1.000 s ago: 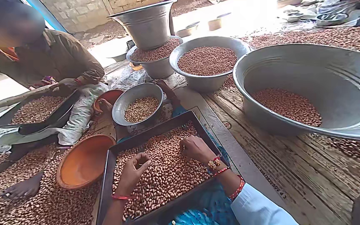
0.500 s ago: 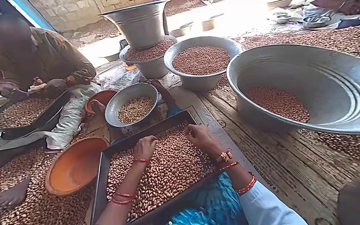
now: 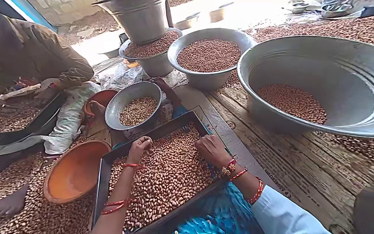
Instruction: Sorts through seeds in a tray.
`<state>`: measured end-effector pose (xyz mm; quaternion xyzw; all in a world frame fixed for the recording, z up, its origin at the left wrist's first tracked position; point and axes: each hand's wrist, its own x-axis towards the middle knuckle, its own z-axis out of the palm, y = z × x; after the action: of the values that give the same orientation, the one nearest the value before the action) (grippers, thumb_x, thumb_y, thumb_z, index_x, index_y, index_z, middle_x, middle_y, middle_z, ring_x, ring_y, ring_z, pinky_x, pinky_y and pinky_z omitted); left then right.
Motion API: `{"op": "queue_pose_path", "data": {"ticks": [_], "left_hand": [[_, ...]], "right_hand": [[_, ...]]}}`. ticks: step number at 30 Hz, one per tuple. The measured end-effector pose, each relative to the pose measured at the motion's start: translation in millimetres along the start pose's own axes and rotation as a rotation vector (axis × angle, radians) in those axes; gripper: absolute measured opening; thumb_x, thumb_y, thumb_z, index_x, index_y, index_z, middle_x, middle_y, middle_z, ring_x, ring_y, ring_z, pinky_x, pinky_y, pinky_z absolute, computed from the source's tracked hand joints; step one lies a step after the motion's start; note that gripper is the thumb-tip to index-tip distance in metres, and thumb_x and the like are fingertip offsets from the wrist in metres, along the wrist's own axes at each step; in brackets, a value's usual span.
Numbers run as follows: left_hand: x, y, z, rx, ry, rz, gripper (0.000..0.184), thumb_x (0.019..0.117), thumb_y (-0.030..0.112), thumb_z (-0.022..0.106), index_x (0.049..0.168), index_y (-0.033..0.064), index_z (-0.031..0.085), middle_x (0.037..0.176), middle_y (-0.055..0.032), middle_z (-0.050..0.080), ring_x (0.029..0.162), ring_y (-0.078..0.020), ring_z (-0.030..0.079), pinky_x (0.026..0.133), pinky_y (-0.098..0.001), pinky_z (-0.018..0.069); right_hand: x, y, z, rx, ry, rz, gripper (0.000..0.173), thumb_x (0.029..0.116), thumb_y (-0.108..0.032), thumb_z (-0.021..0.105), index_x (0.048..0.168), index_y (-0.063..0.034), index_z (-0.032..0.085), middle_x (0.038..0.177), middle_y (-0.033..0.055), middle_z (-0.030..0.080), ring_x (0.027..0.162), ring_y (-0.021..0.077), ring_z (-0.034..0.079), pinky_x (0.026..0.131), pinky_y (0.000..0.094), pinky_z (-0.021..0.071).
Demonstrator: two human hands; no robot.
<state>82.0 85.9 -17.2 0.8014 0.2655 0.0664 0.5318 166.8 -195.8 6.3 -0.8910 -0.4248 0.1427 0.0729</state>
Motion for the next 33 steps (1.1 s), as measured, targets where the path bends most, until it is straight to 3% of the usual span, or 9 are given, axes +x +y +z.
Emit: {"op": "queue_pose_path", "data": {"ticks": [2,4,7,11,18,23,26,28,33], "left_hand": [[2.4,2.6,-1.3,-0.160,-0.014,-0.013,0.021,0.1020,0.001,0.033,0.104,0.0004,0.054,0.073,0.0014,0.060,0.055,-0.0034,0.058,0.051,-0.0174,0.0482],[5.6,6.9,3.0,0.074,-0.032,0.042,0.022,0.1023,-0.001,0.041,0.110,-0.0029,0.061,0.077,-0.0012,0.058,0.058,-0.0050,0.054,0.055,-0.0198,0.0458],[5.8,19.6,18.6,0.579,-0.065,0.090,0.021,0.1012,0.004,0.055,0.113,0.0017,0.073,0.101,-0.0165,0.072,0.089,-0.0268,0.066,0.086,-0.0467,0.0497],[8.6,14.2,37.6,0.882,-0.057,0.134,0.027,0.1013,0.007,0.057,0.124,0.0030,0.072,0.123,-0.0228,0.069,0.120,-0.0397,0.065,0.105,-0.0576,0.0476],[10.0,8.7,37.7,0.903,-0.022,0.141,0.025,0.1019,0.013,0.059,0.120,0.0013,0.072,0.119,-0.0231,0.070,0.117,-0.0401,0.066,0.102,-0.0570,0.0494],[12.2,7.5,22.8,0.535,0.041,0.069,0.019,0.1039,0.011,0.058,0.113,-0.0023,0.067,0.096,-0.0185,0.068,0.084,-0.0276,0.063,0.082,-0.0476,0.0493],[5.0,14.8,27.6,0.648,0.022,0.080,0.021,0.1005,0.018,0.066,0.112,0.0010,0.073,0.095,-0.0176,0.071,0.087,-0.0305,0.066,0.086,-0.0509,0.0493],[3.2,18.7,36.4,0.767,-0.034,0.043,0.030,0.0993,0.025,0.069,0.118,0.0020,0.073,0.112,-0.0218,0.073,0.109,-0.0390,0.068,0.100,-0.0582,0.0487],[4.8,19.5,47.6,0.851,-0.068,0.002,0.028,0.1003,0.019,0.065,0.122,0.0022,0.069,0.116,-0.0229,0.071,0.113,-0.0405,0.067,0.100,-0.0587,0.0490]], "right_hand": [[-0.2,0.9,1.2,-0.009,0.002,-0.016,0.021,0.1011,0.002,0.047,0.099,0.0091,0.067,0.096,0.0279,0.069,0.098,0.0453,0.068,0.086,0.0563,0.0500],[-0.6,1.3,2.7,-0.017,0.015,-0.031,0.021,0.1010,0.003,0.047,0.099,0.0093,0.067,0.095,0.0282,0.069,0.097,0.0454,0.068,0.086,0.0559,0.0503],[-0.7,2.3,6.0,-0.025,0.022,-0.041,0.021,0.1008,0.003,0.047,0.098,0.0090,0.067,0.094,0.0277,0.069,0.096,0.0444,0.068,0.086,0.0550,0.0506],[-1.5,2.9,9.1,-0.031,0.011,-0.046,0.020,0.1000,0.003,0.048,0.100,0.0077,0.068,0.095,0.0266,0.069,0.096,0.0437,0.069,0.087,0.0543,0.0508],[2.2,8.1,17.0,0.076,0.086,-0.054,0.024,0.1003,-0.014,0.050,0.107,0.0003,0.068,0.090,0.0225,0.070,0.093,0.0415,0.070,0.083,0.0566,0.0501],[-0.4,23.0,9.0,0.391,0.254,-0.014,0.031,0.0962,-0.032,0.055,0.112,-0.0109,0.071,0.084,0.0145,0.071,0.081,0.0351,0.069,0.071,0.0571,0.0476],[7.6,38.0,-0.5,0.920,0.262,-0.003,0.026,0.0955,-0.022,0.049,0.111,-0.0082,0.065,0.079,0.0000,0.056,0.068,0.0113,0.051,0.065,0.0337,0.0419],[18.8,37.2,-8.3,1.125,0.232,-0.034,0.019,0.0974,-0.014,0.044,0.106,-0.0069,0.059,0.074,-0.0057,0.050,0.058,0.0017,0.044,0.054,0.0214,0.0371],[66.5,5.6,-25.8,0.585,0.060,-0.077,0.026,0.1026,-0.025,0.059,0.117,-0.0066,0.069,0.101,0.0121,0.070,0.093,0.0261,0.065,0.084,0.0502,0.0501]]}}
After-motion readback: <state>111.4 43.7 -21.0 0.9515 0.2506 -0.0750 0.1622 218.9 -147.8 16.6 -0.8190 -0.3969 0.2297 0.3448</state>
